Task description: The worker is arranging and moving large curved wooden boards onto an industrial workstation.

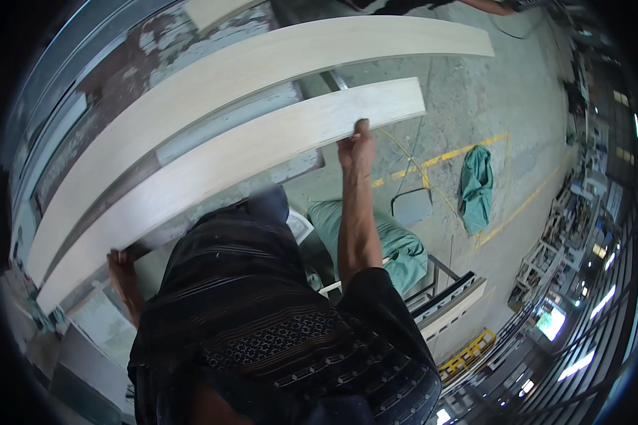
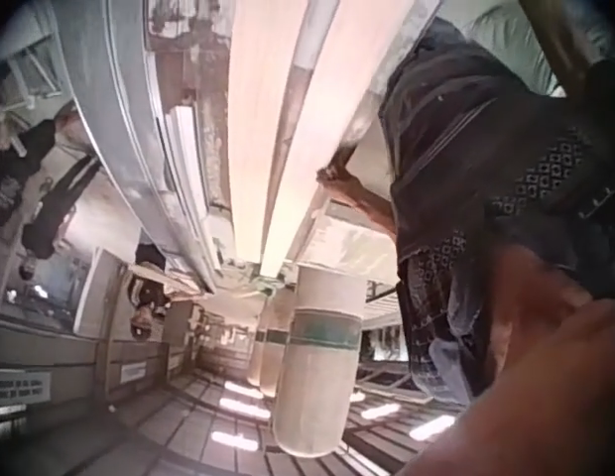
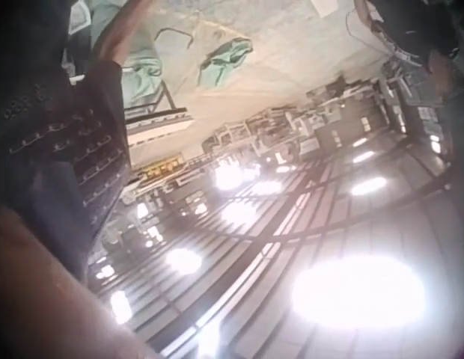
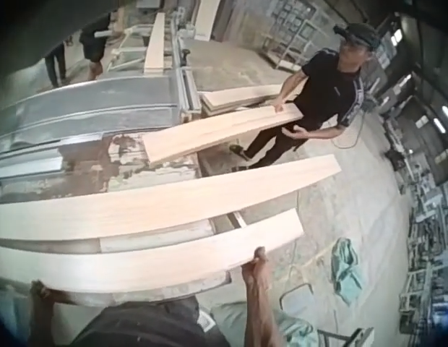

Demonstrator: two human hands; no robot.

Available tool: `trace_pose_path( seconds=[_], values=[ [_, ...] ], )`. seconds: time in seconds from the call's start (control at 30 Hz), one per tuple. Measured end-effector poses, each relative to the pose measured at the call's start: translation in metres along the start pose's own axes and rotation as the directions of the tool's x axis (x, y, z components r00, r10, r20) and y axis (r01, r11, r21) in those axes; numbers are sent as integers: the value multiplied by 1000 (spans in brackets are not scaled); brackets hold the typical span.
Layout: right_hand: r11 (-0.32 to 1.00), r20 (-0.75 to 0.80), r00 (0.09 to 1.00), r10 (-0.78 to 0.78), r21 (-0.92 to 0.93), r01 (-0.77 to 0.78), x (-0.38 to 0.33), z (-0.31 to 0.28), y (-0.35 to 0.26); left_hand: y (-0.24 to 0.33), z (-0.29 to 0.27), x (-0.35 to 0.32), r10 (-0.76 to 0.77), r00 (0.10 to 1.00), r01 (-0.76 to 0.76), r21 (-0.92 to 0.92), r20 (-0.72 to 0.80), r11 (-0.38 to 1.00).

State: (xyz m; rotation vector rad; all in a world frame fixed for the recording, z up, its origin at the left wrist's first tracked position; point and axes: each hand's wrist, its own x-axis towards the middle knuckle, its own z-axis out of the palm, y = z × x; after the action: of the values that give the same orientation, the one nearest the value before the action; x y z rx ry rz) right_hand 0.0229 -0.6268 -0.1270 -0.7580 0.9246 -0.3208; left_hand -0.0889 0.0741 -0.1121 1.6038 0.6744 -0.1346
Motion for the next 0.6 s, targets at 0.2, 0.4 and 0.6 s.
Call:
trace_pose_path(
  seconds=[0.2,0.4,0.6],
  values=[
    [989,-45,998,-54,136,60,-50,30,-25,-28,-44,15,143,988,-98,448,-66,889],
    [972,-60,996,-68,221,80,-70,20,-43,-35,-83,53,-203,904,75,-328,-377,942],
    [985,-7,996,-91,145,91,-86,27,-51,-3,-102,53,-374,837,30,-649,-399,760]
  ],
)
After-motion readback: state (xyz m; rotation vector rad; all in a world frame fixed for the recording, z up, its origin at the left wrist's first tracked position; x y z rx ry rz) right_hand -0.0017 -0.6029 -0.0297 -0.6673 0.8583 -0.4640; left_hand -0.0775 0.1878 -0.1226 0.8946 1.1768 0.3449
